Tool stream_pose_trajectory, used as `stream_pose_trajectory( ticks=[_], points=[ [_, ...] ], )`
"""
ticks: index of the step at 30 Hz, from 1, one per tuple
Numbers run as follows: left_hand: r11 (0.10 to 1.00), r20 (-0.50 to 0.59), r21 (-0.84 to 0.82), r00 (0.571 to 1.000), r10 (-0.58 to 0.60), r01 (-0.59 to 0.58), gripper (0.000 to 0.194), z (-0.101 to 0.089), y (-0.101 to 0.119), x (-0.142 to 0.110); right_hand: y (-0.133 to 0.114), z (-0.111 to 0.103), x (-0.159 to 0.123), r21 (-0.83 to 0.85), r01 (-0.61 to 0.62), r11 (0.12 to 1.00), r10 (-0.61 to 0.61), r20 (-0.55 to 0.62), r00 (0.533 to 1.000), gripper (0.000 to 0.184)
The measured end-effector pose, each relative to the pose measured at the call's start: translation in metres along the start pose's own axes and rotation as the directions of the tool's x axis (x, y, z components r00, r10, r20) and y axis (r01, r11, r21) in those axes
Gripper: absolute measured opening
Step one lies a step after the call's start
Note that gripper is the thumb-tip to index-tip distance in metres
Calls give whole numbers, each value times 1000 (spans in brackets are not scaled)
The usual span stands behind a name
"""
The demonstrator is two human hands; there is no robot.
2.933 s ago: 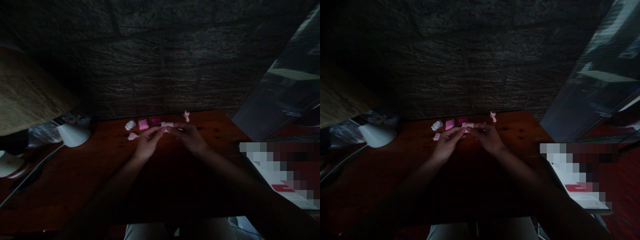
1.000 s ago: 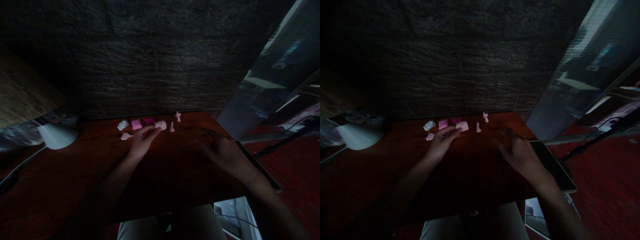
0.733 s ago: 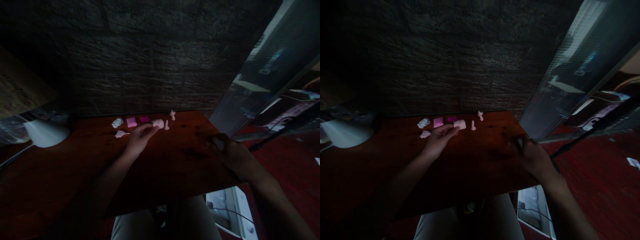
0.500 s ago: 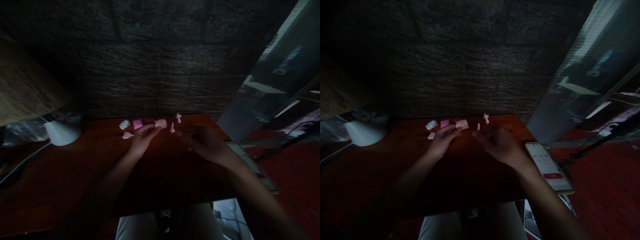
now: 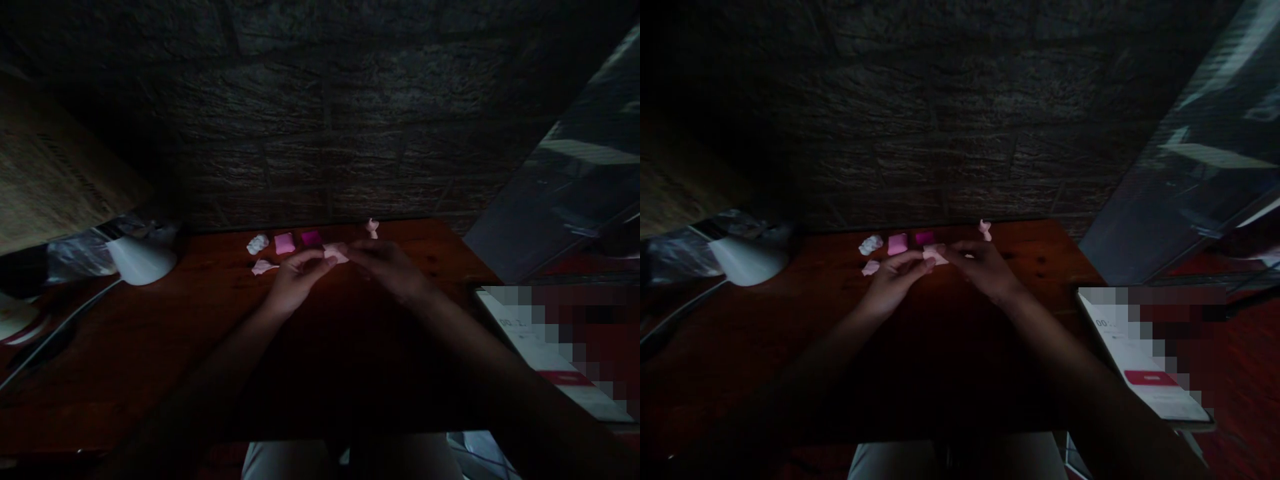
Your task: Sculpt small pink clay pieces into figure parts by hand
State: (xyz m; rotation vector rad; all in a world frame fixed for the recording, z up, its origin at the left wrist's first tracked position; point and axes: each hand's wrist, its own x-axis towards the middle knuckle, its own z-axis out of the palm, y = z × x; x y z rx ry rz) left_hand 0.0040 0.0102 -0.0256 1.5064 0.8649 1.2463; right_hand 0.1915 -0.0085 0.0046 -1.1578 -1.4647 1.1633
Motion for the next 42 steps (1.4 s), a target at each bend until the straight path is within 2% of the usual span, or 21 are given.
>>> stream_pose_trajectory(
  ticks=[4, 10, 16, 20, 30, 37, 42],
  points=[
    [998, -35, -41, 999, -41, 40, 28, -1, -4, 0, 3, 2, 1, -17, 64, 998, -64, -8, 998, 43],
    [992, -41, -109, 997, -68, 63, 30, -3, -7, 1, 8, 8, 1, 31, 129, 991, -129, 1, 992, 36],
    [991, -66, -115, 995, -72, 64, 26, -3, -7, 1, 9, 11, 1, 25, 109, 994, -110, 18, 994, 36],
    [981, -62, -168, 992, -106, 94, 28, 0, -6, 1, 8, 12, 1, 24, 133, 991, -133, 5, 991, 37],
    [945, -51, -285, 982, -180, 159, 33, -2, -7, 1, 9, 14, -1, 51, 106, 993, -105, -27, 994, 33],
    [976, -76, -194, 991, -110, 94, 28, -1, -3, 0, 9, 17, -2, 169, 118, 978, -114, -31, 993, 24],
    [971, -31, -192, 988, -148, 140, 36, 0, -6, 0, 9, 17, -1, 207, 103, 973, -100, -26, 995, 25]
  ],
)
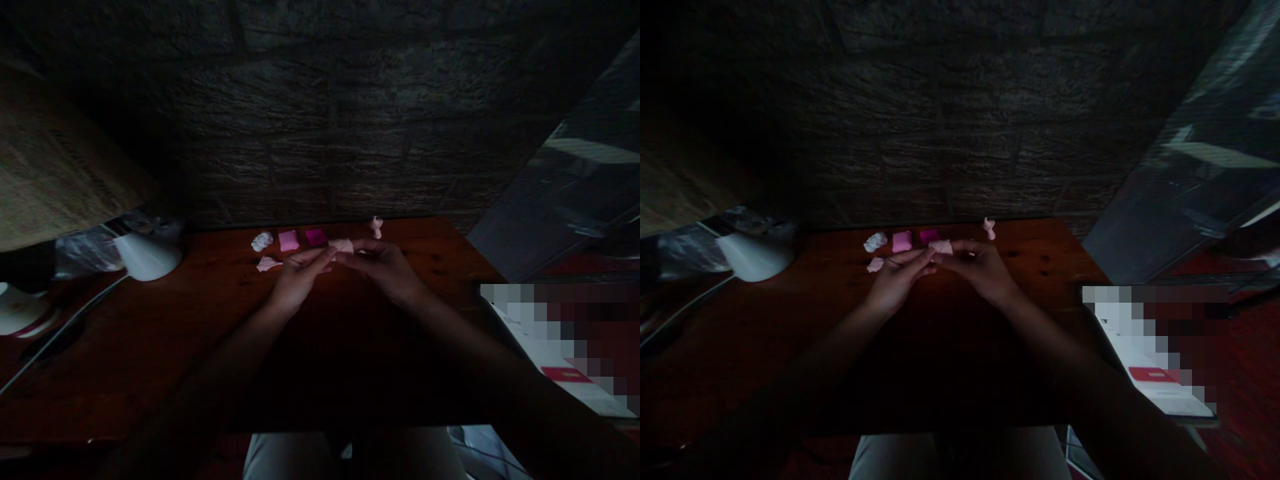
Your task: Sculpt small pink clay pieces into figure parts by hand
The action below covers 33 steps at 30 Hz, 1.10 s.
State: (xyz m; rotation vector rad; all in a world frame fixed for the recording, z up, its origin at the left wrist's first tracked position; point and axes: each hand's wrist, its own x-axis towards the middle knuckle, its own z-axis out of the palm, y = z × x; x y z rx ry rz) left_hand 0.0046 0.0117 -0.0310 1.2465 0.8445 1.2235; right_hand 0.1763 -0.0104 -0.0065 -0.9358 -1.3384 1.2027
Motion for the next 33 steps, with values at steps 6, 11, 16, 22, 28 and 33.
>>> stream_pose_trajectory(
  ticks=[6, 11, 16, 22, 28, 33],
  points=[
    [997, 17, -52, 999, -51, 51, 37, 1, -1, 0, 0, 0, 0, -57, 35, 998, -35, 11, 999, 25],
    [979, 48, -181, 995, -88, 95, 29, 0, 1, 0, 4, 1, 0, -62, 56, 997, -54, 34, 998, 25],
    [973, 33, -203, 994, -102, 107, 22, -2, 3, -1, 8, 1, 1, -45, 85, 995, -82, 54, 995, 23],
    [975, 18, -208, 997, -72, 74, 24, 1, 1, 0, 6, 2, 0, -66, 114, 991, -112, 27, 993, 23],
    [945, 14, -300, 991, -132, 130, 21, 0, 4, 1, 4, -2, 0, -136, 58, 989, -56, 14, 998, 29],
    [903, 101, -354, 970, -223, 244, 14, -1, 8, -1, 3, -4, 0, -111, 35, 993, -28, 66, 997, 32]
  ],
)
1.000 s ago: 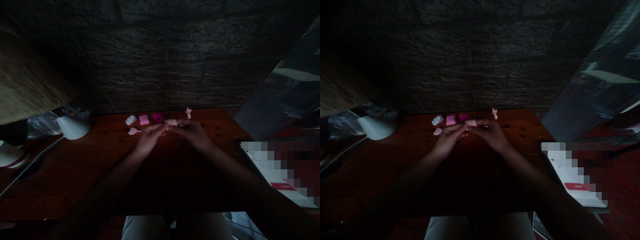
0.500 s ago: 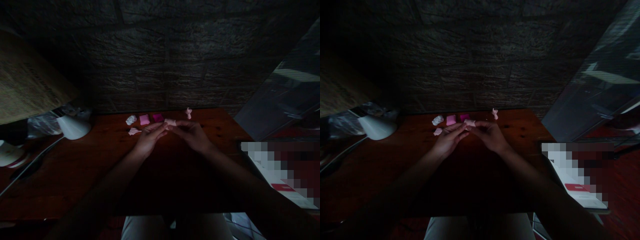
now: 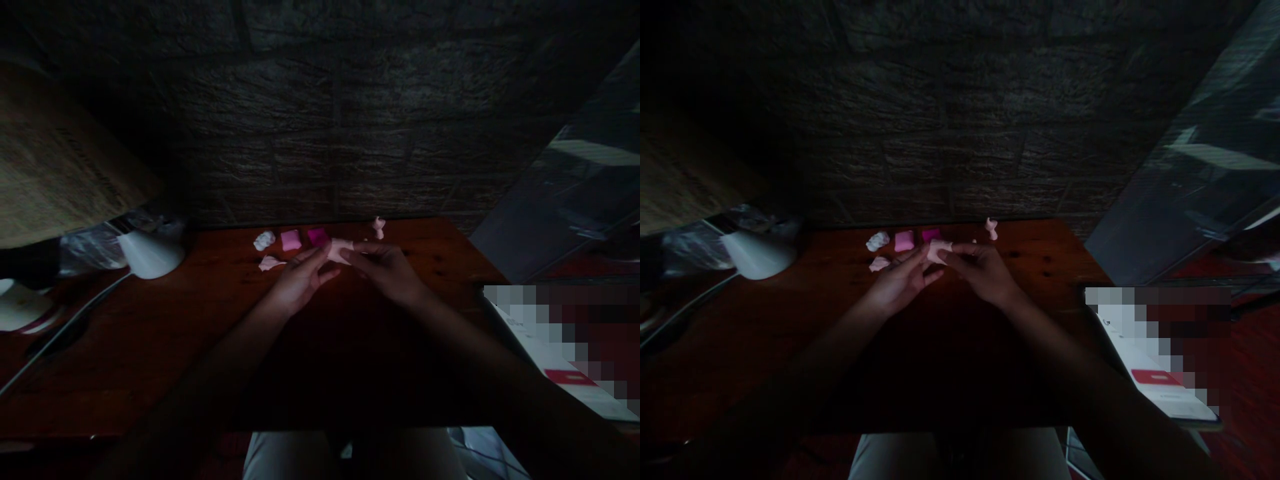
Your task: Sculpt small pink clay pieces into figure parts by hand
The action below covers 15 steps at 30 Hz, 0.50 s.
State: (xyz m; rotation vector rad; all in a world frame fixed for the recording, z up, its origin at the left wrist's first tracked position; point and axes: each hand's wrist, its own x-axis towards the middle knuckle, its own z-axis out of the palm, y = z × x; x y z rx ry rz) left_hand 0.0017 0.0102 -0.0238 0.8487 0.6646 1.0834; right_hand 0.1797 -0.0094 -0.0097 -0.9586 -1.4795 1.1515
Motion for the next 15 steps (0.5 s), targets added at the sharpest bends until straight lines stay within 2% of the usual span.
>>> stream_pose_trajectory(
  ticks=[3, 9, 15],
  points=[
    [999, 13, -21, 999, -41, 41, 12, 1, 1, -1, 0, 1, 0, 28, -7, 1000, 6, 35, 999, 34],
    [991, 64, -38, 990, -126, 128, 24, 1, 3, -1, 1, 2, 0, 104, -54, 993, 51, 34, 998, 35],
    [995, 78, -11, 992, -96, 97, 35, -2, -2, 1, -1, 3, -1, 135, -64, 989, 58, 49, 997, 34]
  ],
)
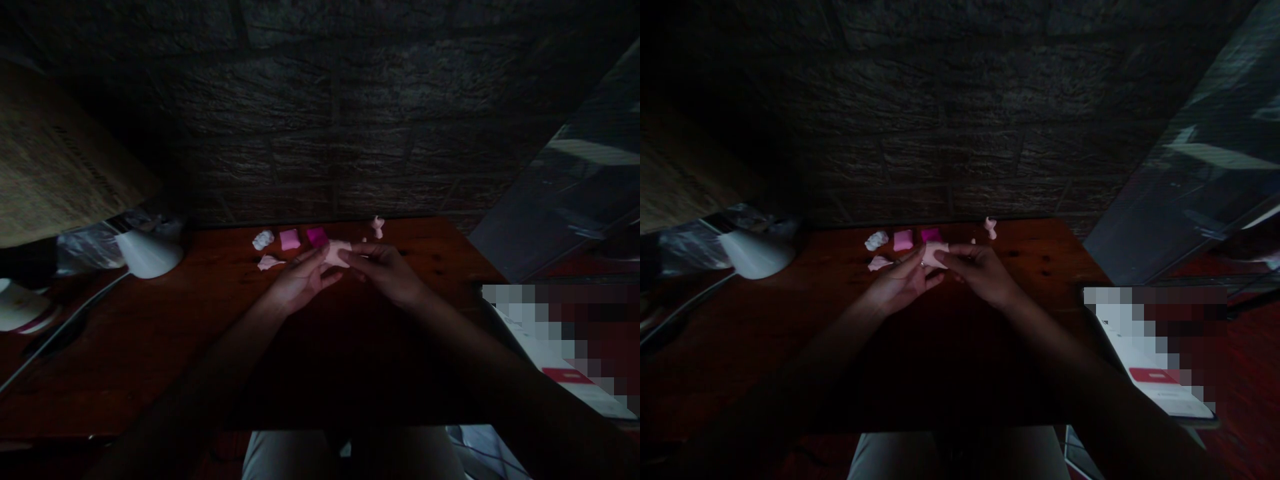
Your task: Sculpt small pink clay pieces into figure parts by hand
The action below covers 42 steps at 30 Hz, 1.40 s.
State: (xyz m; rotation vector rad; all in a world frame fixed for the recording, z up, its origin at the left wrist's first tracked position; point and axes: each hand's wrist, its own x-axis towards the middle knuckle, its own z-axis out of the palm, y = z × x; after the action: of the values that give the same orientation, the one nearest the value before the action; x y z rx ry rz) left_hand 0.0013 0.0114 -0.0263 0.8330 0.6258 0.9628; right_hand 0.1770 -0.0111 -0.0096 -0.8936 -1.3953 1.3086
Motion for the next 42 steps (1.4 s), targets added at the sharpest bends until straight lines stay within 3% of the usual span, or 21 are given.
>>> stream_pose_trajectory(
  ticks=[5, 8, 12, 16, 19, 28, 32, 36, 42],
  points=[
    [993, -71, 81, 993, 97, -91, 36, -2, 2, 2, -2, 0, 1, 52, -39, 998, 41, -46, 998, 35],
    [968, -106, 159, 972, 211, -193, 32, -4, 4, 2, -3, -2, 3, 185, -102, 977, 115, -64, 991, 36],
    [932, -51, 243, 956, 290, -270, 32, -4, 3, 1, -5, -5, 5, 410, -245, 878, 270, -2, 963, 35],
    [882, -14, 318, 929, 370, -347, 27, 0, 3, 0, -6, -6, 4, 508, -342, 791, 358, 70, 931, 31],
    [851, -10, 359, 911, 413, -382, 22, 4, 4, -1, -5, -6, 5, 517, -342, 785, 359, 70, 931, 24],
    [859, 33, 337, 917, 398, -386, 22, 6, 6, -3, -7, -6, 4, 503, -386, 773, 384, 113, 916, 21],
    [842, 115, 308, 896, 430, -443, 36, 9, 9, -7, -9, -7, 2, 540, -428, 725, 390, 190, 901, 16],
    [844, 123, 318, 902, 414, -431, 49, 10, 9, -7, -8, -6, 2, 554, -444, 704, 396, 213, 893, 17],
    [737, 75, 480, 860, 505, -475, 40, 11, 8, -9, 0, -8, 5, 438, -451, 778, 435, 142, 889, 22]
  ],
)
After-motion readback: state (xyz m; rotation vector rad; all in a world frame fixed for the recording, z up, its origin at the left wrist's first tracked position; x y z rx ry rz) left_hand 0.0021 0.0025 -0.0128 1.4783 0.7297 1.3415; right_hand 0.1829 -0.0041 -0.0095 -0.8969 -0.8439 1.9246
